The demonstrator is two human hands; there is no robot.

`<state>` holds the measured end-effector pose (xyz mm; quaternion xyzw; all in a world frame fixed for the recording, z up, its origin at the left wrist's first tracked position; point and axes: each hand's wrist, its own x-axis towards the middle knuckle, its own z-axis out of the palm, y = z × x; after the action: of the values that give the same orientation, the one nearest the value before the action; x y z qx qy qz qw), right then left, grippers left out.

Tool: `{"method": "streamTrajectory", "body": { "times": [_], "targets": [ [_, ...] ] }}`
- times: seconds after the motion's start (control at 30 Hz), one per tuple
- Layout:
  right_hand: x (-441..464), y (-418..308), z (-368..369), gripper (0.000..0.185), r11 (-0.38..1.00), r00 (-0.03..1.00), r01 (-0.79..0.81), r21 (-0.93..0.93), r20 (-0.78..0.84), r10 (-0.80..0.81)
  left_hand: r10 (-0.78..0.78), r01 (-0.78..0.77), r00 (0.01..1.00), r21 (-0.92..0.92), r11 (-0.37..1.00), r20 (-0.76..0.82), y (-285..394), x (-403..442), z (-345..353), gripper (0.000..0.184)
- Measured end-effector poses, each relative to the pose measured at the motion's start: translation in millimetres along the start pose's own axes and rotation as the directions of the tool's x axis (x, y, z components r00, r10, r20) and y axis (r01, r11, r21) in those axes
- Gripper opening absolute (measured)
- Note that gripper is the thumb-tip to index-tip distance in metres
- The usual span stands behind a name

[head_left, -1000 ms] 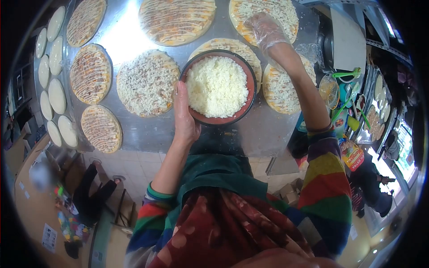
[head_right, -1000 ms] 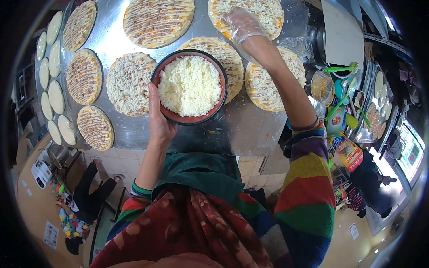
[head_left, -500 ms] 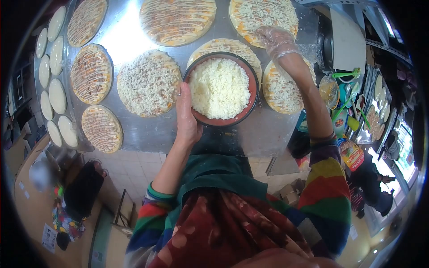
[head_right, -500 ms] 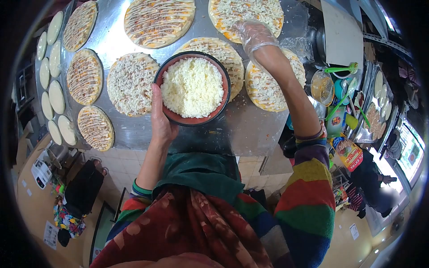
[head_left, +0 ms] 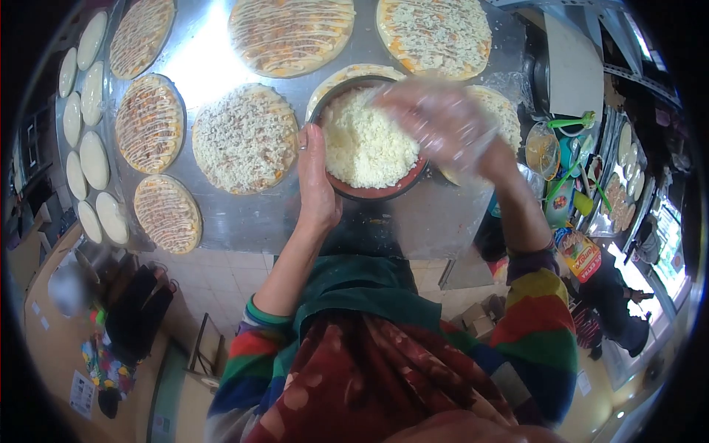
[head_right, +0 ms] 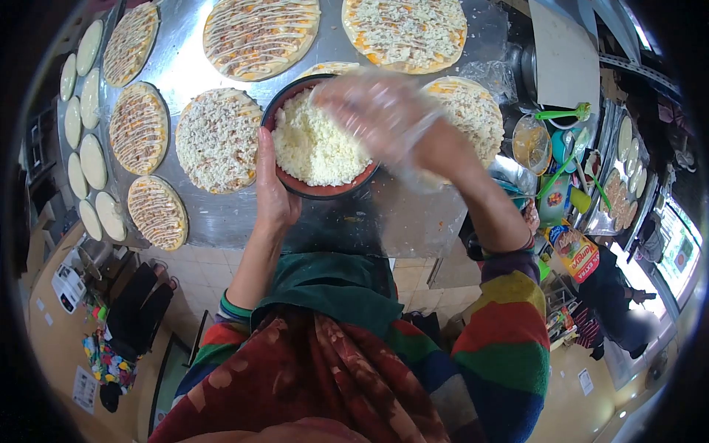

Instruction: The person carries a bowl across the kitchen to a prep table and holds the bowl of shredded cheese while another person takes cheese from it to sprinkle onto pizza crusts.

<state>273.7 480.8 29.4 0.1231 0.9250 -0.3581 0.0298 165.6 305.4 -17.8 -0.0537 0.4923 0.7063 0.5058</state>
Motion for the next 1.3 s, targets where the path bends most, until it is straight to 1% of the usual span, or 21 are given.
{"method": "streamTrajectory", "body": {
  "times": [0.03, 0.1, 0.2, 0.23, 0.33, 0.37, 0.47, 0.5, 0.53, 0.6, 0.63, 0.73, 0.8, 0.9, 1.0, 1.1, 1.2, 1.3],
  "targets": [
    [-3, -10, 18, 0.034, 0.997, 0.999, -0.005, -0.077, -0.041, 0.002, 0.014, -0.014, 1.000, -0.005, 1.000, 0.013, -2, 3, 2, 0.046],
    [-8, -28, 50, 0.035, 0.974, 0.993, -0.019, -0.227, -0.119, -0.008, -0.019, 0.020, 1.000, -0.009, 1.000, 0.023, -5, 7, 3, 0.046],
    [-11, -25, 53, 0.037, 0.997, 0.998, -0.054, 0.050, 0.017, 0.053, -0.027, 0.027, 1.000, -0.022, 0.999, 0.012, -7, 10, 6, 0.045],
    [-7, -22, 50, 0.038, 0.999, 0.999, -0.033, 0.035, 0.043, 0.032, -0.022, 0.023, 1.000, -0.011, 1.000, 0.015, -9, 10, 6, 0.045],
    [-2, -21, 24, 0.037, 0.992, 0.991, -0.122, -0.011, 0.058, 0.123, -0.026, 0.026, 0.999, -0.004, 1.000, 0.043, -12, 14, 5, 0.047],
    [-2, -27, 27, 0.036, 0.970, 0.975, -0.223, 0.101, 0.022, 0.222, -0.030, 0.030, 0.998, -0.006, 1.000, 0.055, -12, 15, 5, 0.048],
    [0, -19, 44, 0.035, 0.985, 0.984, -0.170, 0.009, 0.055, 0.169, -0.038, 0.036, 0.994, 0.022, 0.999, 0.102, -10, 22, 9, 0.049],
    [-4, -9, 55, 0.031, 0.994, 0.989, -0.114, 0.000, -0.091, 0.113, -0.025, 0.023, 0.996, 0.022, 1.000, 0.091, -10, 24, 10, 0.049],
    [2, -7, 44, 0.030, 0.977, 0.989, -0.144, 0.159, -0.009, 0.147, -0.011, 0.009, 0.997, 0.022, 1.000, 0.080, -12, 25, 11, 0.049],
    [18, -4, 12, 0.027, 0.864, 0.971, -0.227, 0.450, 0.168, 0.168, -0.001, 0.001, 0.998, 0.012, 1.000, 0.066, -12, 29, 11, 0.049],
    [16, 6, 16, 0.022, 0.867, 0.988, -0.137, 0.479, 0.002, 0.155, -0.007, 0.006, 0.998, 0.002, 1.000, 0.064, -11, 31, 11, 0.049],
    [17, 17, -26, 0.020, 0.789, 0.976, -0.127, 0.601, -0.066, 0.207, 0.011, -0.011, 0.998, -0.001, 1.000, 0.057, -7, 32, 14, 0.049],
    [19, 40, -50, 0.021, 0.733, 0.936, -0.250, 0.632, -0.035, 0.349, 0.015, -0.016, 0.998, 0.006, 1.000, 0.058, -3, 32, 14, 0.050],
    [27, 115, -47, 0.025, 0.837, 0.905, -0.256, 0.484, -0.184, 0.383, -0.007, 0.006, 0.999, 0.010, 1.000, 0.053, 2, 26, 11, 0.051],
    [39, 154, -29, 0.028, 0.923, 0.882, -0.329, 0.201, -0.282, 0.376, -0.019, 0.018, 0.999, 0.013, 1.000, 0.030, 5, 20, 9, 0.053],
    [54, 153, -25, 0.025, 0.803, 0.790, -0.594, 0.047, -0.154, 0.593, -0.020, 0.019, 0.999, 0.018, 1.000, 0.025, 6, 15, 6, 0.053],
    [47, 163, -32, 0.021, 0.903, 0.867, -0.400, 0.156, -0.256, 0.428, -0.033, 0.032, 0.999, 0.033, 0.999, 0.026, 10, 11, 5, 0.056],
    [41, 166, -51, 0.021, 0.765, 0.765, -0.382, 0.519, -0.287, 0.577, -0.035, 0.033, 0.999, 0.062, 0.998, 0.033, 13, 8, 4, 0.062]
  ]
}}
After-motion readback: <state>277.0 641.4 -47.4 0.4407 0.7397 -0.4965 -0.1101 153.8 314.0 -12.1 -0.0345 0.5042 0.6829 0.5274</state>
